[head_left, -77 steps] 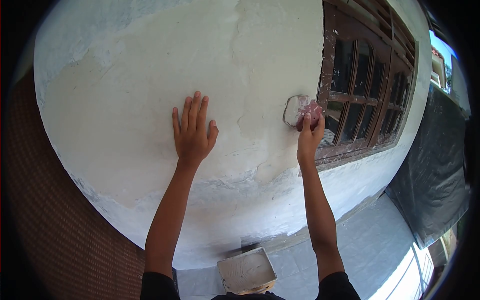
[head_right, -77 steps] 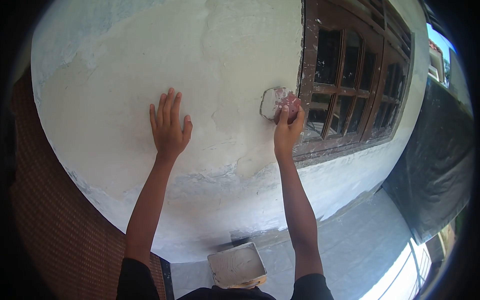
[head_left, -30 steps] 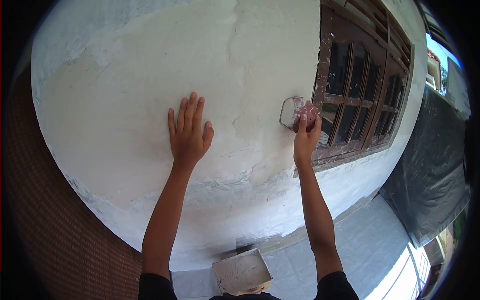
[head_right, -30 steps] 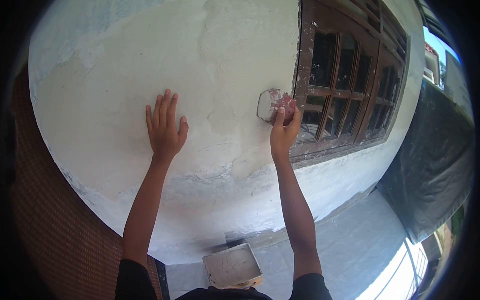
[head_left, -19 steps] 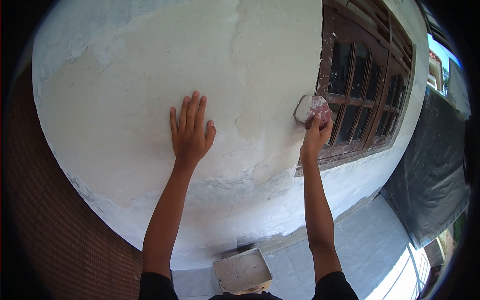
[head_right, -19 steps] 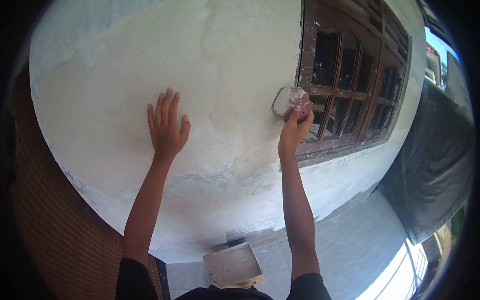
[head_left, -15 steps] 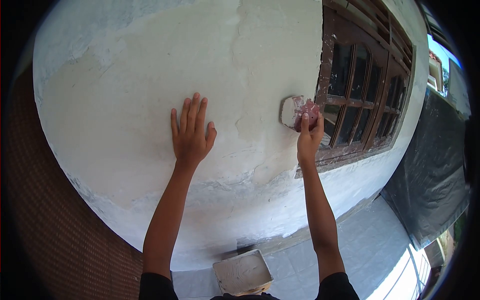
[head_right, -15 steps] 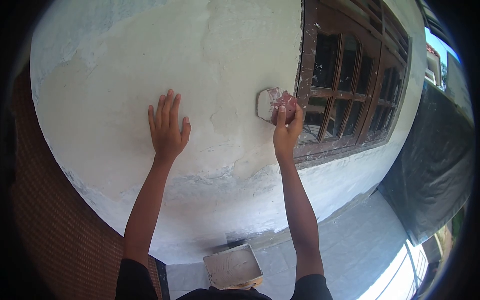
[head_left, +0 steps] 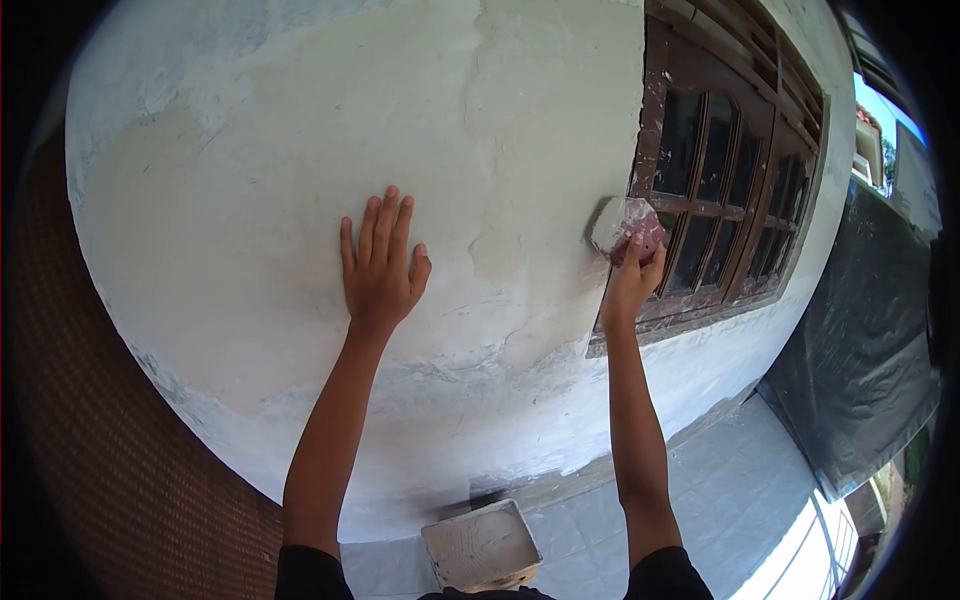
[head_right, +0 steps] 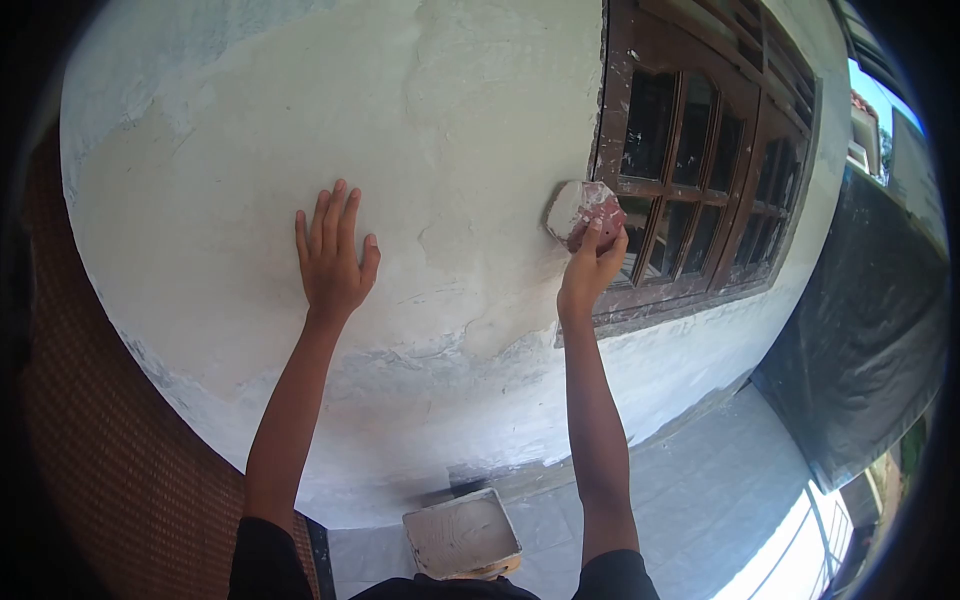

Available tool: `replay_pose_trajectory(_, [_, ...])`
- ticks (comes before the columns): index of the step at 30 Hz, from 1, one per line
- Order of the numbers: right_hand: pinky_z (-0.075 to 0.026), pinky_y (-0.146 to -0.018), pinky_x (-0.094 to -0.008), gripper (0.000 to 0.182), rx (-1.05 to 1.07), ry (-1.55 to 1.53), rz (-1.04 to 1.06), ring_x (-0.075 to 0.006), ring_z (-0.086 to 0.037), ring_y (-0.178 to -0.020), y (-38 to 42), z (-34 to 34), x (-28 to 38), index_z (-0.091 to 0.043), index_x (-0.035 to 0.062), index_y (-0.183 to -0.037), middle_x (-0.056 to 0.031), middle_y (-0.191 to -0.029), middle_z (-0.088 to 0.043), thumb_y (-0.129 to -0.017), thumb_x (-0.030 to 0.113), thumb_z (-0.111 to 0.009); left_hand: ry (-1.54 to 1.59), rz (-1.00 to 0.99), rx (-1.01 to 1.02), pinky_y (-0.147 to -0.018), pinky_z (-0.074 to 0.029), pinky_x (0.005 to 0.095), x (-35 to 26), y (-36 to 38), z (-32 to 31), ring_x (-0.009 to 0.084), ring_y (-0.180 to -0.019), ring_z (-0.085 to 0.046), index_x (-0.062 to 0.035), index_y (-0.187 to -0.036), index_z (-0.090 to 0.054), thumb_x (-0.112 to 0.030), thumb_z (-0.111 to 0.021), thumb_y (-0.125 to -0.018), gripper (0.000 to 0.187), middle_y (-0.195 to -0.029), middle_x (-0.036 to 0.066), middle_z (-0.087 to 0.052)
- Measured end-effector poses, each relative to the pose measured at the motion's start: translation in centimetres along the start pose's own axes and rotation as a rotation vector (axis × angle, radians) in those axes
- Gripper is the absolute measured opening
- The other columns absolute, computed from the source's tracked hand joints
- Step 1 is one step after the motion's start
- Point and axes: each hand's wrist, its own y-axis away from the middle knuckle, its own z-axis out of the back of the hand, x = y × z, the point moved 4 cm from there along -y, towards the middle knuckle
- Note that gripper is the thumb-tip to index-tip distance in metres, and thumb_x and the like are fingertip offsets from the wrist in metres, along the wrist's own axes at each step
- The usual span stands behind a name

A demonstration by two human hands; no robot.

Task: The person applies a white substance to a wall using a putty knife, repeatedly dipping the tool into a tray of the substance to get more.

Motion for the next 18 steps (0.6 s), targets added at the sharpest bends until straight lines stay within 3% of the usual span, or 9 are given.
replay_pose_trajectory(1, [-0.044, -0.092, -0.0282, 0.036, 0.044, -0.01, 0.031, -0.0138, -0.055, -0.102, 0.2, 0.1, -0.2, -0.05, -0.0004, -0.129, -0.0075, -0.113, -0.057, -0.099, 0.017, -0.058, 0.001, -0.003, 0.0, -0.117, -0.021, 0.0526, -0.1, 0.0, -0.1, 0.0248, -0.14, -0.036, -0.0111, -0.143, -0.045, -0.02, -0.056, -0.089, 0.056, -0.152, 0.007, -0.04])
replay_pose_trajectory(3, [-0.043, -0.094, -0.0295, 0.038, 0.22, 0.266, 0.095, -0.0147, -0.055, -0.106, 0.8, -0.2, -0.7, -0.049, -0.0003, -0.132, -0.0089, -0.116, -0.058, -0.099, 0.018, -0.058, 0.006, -0.003, -0.002, -0.117, -0.021, 0.0527, 0.0, 0.0, -0.1, 0.0249, -0.14, -0.037, -0.0111, -0.143, -0.045, -0.02, -0.056, -0.089, 0.056, -0.152, 0.007, -0.04])
replay_pose_trajectory(5, [-0.043, -0.093, -0.0288, 0.039, 0.028, 0.135, -0.025, -0.0142, -0.055, -0.105, 0.0, 0.6, -1.2, -0.05, -0.0007, -0.131, -0.0095, -0.116, -0.058, -0.098, 0.018, -0.059, 0.011, -0.001, 0.003, -0.117, -0.021, 0.0529, -0.1, 0.1, -0.1, 0.0249, -0.14, -0.037, -0.0111, -0.143, -0.045, -0.02, -0.056, -0.089, 0.056, -0.152, 0.007, -0.04])
replay_pose_trajectory(9, [-0.044, -0.088, -0.0257, 0.034, -0.197, 0.002, -0.032, -0.0113, -0.054, -0.101, -0.3, 2.1, -0.4, -0.052, -0.001, -0.126, -0.0056, -0.112, -0.059, -0.099, 0.018, -0.059, 0.001, -0.001, 0.006, -0.117, -0.021, 0.0532, 0.1, 0.0, 0.0, 0.0252, -0.141, -0.036, -0.011, -0.143, -0.045, -0.021, -0.055, -0.089, 0.056, -0.151, 0.007, -0.041])
replay_pose_trajectory(11, [-0.045, -0.09, -0.0275, 0.035, 0.184, 0.092, 0.138, -0.0127, -0.055, -0.102, 0.6, 1.1, -0.1, -0.05, -0.0025, -0.127, -0.0069, -0.111, -0.059, -0.1, 0.018, -0.057, 0.007, -0.004, 0.005, -0.117, -0.02, 0.0532, -0.1, 0.0, -0.1, 0.0252, -0.141, -0.036, -0.0109, -0.143, -0.045, -0.021, -0.055, -0.09, 0.055, -0.151, 0.007, -0.041])
replay_pose_trajectory(13, [-0.045, -0.09, -0.0283, 0.036, 0.212, 0.246, 0.185, -0.0132, -0.055, -0.101, 1.1, 1.0, 0.2, -0.049, -0.0027, -0.128, -0.0074, -0.11, -0.059, -0.1, 0.018, -0.057, 0.008, -0.001, 0.006, -0.117, -0.02, 0.0533, 0.0, 0.1, -0.1, 0.0253, -0.141, -0.036, -0.011, -0.143, -0.044, -0.021, -0.055, -0.09, 0.055, -0.151, 0.007, -0.041])
replay_pose_trajectory(15, [-0.045, -0.087, -0.0266, 0.03, -0.095, 0.221, -0.023, -0.0116, -0.056, -0.099, 0.3, 2.5, 0.1, -0.051, -0.0002, -0.125, -0.007, -0.11, -0.059, -0.1, 0.017, -0.056, 0.007, 0.0, 0.012, -0.117, -0.02, 0.0532, 0.0, 0.1, -0.2, 0.0253, -0.141, -0.036, -0.0111, -0.143, -0.044, -0.021, -0.055, -0.09, 0.055, -0.151, 0.007, -0.041])
replay_pose_trajectory(16, [-0.045, -0.085, -0.0255, 0.03, -0.173, -0.034, -0.088, -0.0098, -0.055, -0.098, -0.6, 3.5, -1.5, -0.051, 0.0005, -0.125, -0.0066, -0.108, -0.059, -0.1, 0.017, -0.056, 0.003, 0.002, 0.012, -0.117, -0.02, 0.0531, 0.0, 0.0, -0.2, 0.0253, -0.141, -0.036, -0.0111, -0.143, -0.044, -0.021, -0.055, -0.09, 0.055, -0.151, 0.007, -0.041])
replay_pose_trajectory(18, [-0.045, -0.085, -0.0255, 0.03, -0.104, -0.018, -0.02, -0.0098, -0.055, -0.097, 0.0, 3.0, -0.1, -0.051, 0.0004, -0.125, -0.0061, -0.108, -0.059, -0.1, 0.017, -0.056, 0.001, 0.0, 0.008, -0.117, -0.021, 0.053, 0.1, 0.0, -0.1, 0.0253, -0.141, -0.036, -0.0112, -0.143, -0.044, -0.021, -0.055, -0.09, 0.055, -0.151, 0.007, -0.041])
